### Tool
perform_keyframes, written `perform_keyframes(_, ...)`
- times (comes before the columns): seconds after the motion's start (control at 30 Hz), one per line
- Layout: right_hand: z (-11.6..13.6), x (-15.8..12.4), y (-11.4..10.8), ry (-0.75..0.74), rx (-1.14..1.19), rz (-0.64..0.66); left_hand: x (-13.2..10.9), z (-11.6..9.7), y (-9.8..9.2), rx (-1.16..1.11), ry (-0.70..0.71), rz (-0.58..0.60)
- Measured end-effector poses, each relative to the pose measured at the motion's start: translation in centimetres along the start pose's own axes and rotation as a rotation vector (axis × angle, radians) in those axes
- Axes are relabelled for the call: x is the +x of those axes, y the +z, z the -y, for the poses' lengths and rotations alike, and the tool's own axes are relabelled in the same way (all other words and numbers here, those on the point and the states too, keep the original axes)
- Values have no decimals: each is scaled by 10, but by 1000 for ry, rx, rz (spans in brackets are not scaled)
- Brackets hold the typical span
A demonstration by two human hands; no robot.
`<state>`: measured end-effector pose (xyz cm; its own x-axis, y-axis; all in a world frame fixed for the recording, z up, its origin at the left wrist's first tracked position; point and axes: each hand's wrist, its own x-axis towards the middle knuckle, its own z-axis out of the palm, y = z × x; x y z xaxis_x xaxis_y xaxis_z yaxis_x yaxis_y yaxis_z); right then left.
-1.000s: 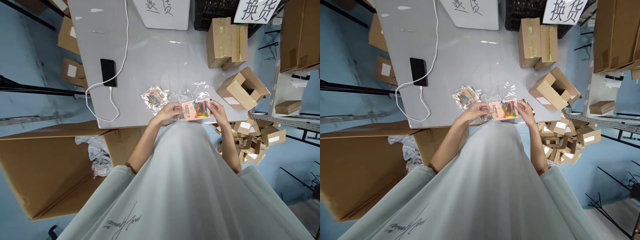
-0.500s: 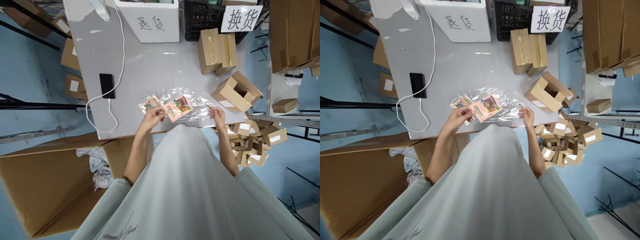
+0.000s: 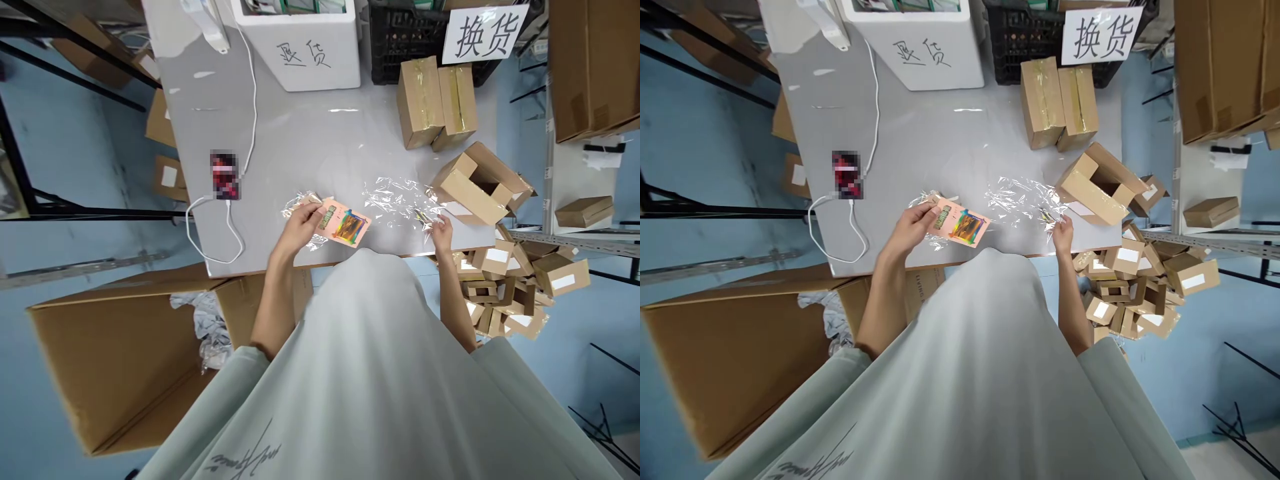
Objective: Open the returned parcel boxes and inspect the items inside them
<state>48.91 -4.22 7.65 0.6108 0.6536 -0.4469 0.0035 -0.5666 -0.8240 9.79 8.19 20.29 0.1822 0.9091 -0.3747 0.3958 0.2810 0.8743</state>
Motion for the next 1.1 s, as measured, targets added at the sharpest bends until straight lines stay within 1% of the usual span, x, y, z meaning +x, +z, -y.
perform_keyframes(0.03, 1, -1, 4, -14, -65, -50, 1, -2, 3, 3, 7, 26)
perform_keyframes(0.1, 8, -8, 12, -120, -166, -136, 1, -5, 8, 6, 17, 72)
perform_keyframes(0.13, 14, -14, 17, -189, -176, -131, 1, -7, 11, 7, 22, 90)
perform_keyframes(0.17, 21, -21, 22, -243, -151, -81, 0, -9, 14, 9, 28, 106)
perform_keyframes(0.2, 29, -28, 29, -270, -102, 18, 0, -10, 18, 8, 33, 127)
perform_keyframes(0.3, 53, -53, 50, -242, 65, 463, -1, -11, 28, -20, 88, 209)
perform_keyframes(0.33, 59, -61, 57, -232, 92, 585, -1, -10, 31, -32, 112, 229)
perform_keyframes(0.37, 65, -67, 63, -233, 100, 673, -1, -8, 33, -41, 131, 235)
perform_keyframes(0.4, 69, -71, 69, -244, 95, 727, -1, -6, 35, -50, 145, 237)
perform_keyframes(0.43, 73, -75, 74, -258, 85, 754, -1, -2, 36, -59, 153, 224)
perform_keyframes(0.53, 75, -77, 86, -269, 82, 777, 1, 15, 38, -136, 145, 117)
perform_keyframes(0.6, 73, -75, 93, -228, 117, 763, 3, 32, 39, -259, 91, 39)
perform_keyframes(0.63, 70, -74, 96, -198, 139, 749, 3, 42, 41, -327, 48, 24)
perform_keyframes(0.73, 61, -71, 110, -106, 185, 699, 0, 72, 47, -458, -79, 56)
perform_keyframes(0.8, 53, -69, 122, -67, 169, 674, -4, 92, 50, -474, -139, 76)
perform_keyframes(0.87, 43, -65, 137, -53, 128, 643, -7, 111, 49, -463, -191, 67)
perform_keyframes(0.9, 39, -63, 144, -51, 108, 621, -8, 120, 46, -451, -214, 47)
perform_keyframes(0.97, 29, -56, 160, -40, 77, 569, -9, 138, 34, -417, -249, -42)
perform_keyframes(1.1, 16, -39, 187, 11, 3, 440, -7, 173, -3, -339, -297, -273)
